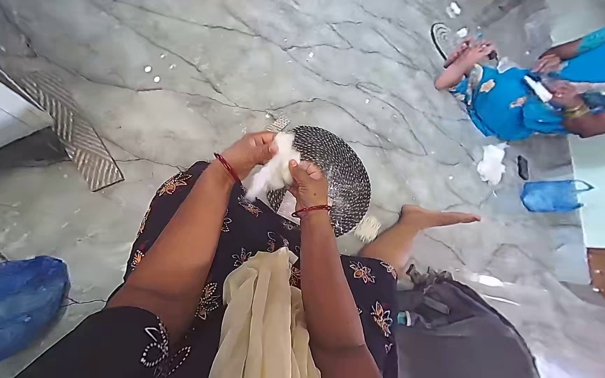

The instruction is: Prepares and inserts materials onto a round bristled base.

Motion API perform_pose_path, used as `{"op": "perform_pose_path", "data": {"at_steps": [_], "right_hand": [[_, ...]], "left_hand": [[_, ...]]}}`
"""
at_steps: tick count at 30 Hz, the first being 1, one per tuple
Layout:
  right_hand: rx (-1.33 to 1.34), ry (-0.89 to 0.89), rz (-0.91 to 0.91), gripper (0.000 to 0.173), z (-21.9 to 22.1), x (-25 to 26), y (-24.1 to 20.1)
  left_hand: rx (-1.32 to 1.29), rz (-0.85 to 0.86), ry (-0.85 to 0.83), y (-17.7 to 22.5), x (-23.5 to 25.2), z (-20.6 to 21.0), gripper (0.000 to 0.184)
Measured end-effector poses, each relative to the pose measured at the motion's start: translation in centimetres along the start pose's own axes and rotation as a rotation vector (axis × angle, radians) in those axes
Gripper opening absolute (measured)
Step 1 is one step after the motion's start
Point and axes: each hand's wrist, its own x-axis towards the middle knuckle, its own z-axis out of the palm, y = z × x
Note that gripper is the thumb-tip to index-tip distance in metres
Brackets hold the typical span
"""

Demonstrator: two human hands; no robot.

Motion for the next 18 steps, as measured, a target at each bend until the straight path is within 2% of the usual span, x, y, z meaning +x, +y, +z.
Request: {"op": "perform_pose_path", "data": {"at_steps": [2, 5, 8, 12, 18], "right_hand": [[-0.103, 0.026, -0.059, 0.012, -1.5, -1.2, 0.4], [-0.191, 0.067, -0.107, 0.018, -3.4, -3.2, 0.9], [-0.08, 0.077, -0.062, 0.012, -5.1, -4.7, 1.5], [0.088, 0.075, 0.049, 0.013, -6.7, -6.1, 2.0], [0.03, 0.111, 0.05, 0.021, -8.4, -5.3, 2.5]], "left_hand": [[-0.046, -0.038, -0.058, 0.3, -1.4, 2.9, 0.078], [-0.089, -0.182, 0.042, 0.5, -3.0, 6.7, 0.043], [-0.152, -0.321, 0.235, 0.1, -4.1, 9.5, 0.026], [-0.251, -0.382, 0.232, -0.9, -5.8, 10.7, 0.022], [-0.169, -0.426, 0.273, -2.1, -5.1, 10.5, 0.018]]}}
